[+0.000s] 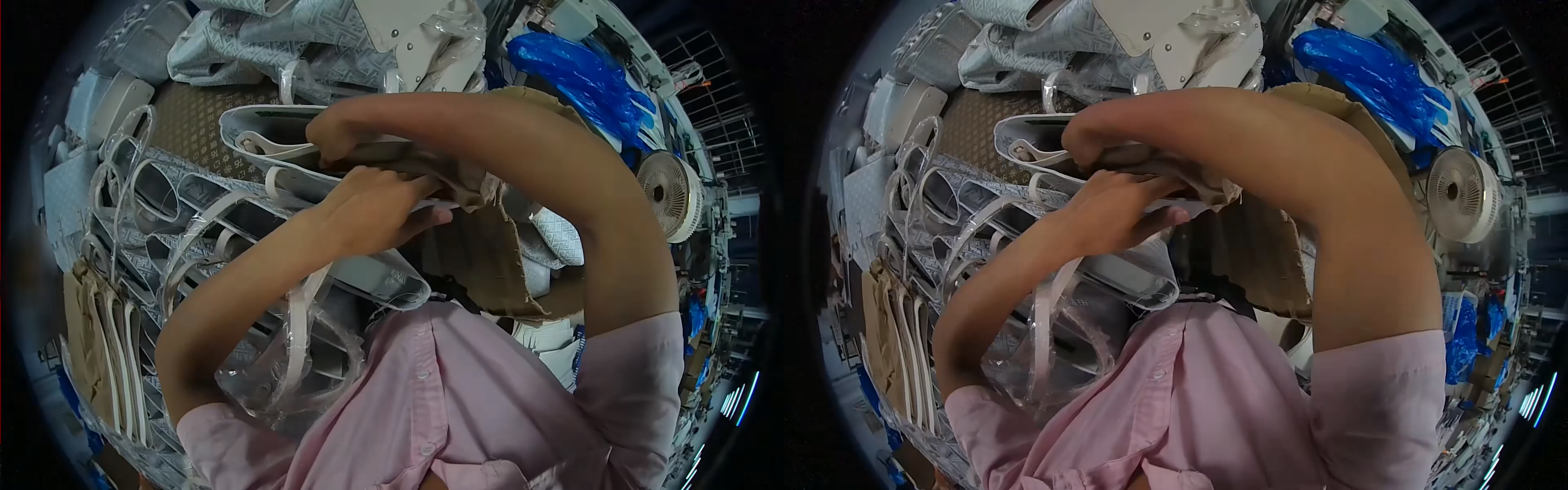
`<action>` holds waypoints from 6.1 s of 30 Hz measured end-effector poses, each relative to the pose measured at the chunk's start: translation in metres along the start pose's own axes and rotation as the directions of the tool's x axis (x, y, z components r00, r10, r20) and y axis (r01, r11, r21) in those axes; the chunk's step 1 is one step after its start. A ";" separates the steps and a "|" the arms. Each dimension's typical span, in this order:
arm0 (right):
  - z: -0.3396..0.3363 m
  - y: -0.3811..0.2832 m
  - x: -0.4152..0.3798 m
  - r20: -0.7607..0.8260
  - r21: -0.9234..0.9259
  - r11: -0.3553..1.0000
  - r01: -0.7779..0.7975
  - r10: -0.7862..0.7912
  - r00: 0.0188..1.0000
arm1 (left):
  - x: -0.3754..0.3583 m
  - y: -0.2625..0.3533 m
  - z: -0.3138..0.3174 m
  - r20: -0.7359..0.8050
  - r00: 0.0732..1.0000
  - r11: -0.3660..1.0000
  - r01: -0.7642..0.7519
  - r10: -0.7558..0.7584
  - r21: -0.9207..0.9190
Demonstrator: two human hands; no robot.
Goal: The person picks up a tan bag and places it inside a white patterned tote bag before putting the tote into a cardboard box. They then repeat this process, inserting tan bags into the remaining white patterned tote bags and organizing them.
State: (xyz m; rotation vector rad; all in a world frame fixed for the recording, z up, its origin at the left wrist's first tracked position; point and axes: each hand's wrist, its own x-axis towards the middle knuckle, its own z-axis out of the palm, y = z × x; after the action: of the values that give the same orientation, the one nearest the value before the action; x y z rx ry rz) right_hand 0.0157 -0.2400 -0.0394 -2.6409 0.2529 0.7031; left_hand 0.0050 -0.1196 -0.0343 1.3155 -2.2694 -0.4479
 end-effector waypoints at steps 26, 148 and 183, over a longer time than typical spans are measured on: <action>0.025 -0.010 0.057 -0.393 -0.034 0.988 0.153 -0.154 0.907 | -0.116 -0.148 -0.101 -0.231 0.488 0.536 0.804 -0.842 -0.257; 0.025 -0.010 0.000 -0.805 -0.088 0.996 0.004 -0.074 0.588 | -0.080 -0.119 -0.059 -0.328 0.782 0.836 0.419 -0.530 -0.353; -0.009 0.021 -0.021 -0.590 -0.078 0.912 0.402 -0.367 0.719 | -0.053 -0.068 -0.059 -0.490 0.758 0.901 0.396 -0.430 -0.178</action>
State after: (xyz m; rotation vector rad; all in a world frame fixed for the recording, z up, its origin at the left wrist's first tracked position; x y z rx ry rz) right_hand -0.0044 -0.2608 -0.0281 -2.6532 -0.1194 -0.2887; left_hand 0.1089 -0.1084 -0.0311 1.6730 -1.5030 -0.2572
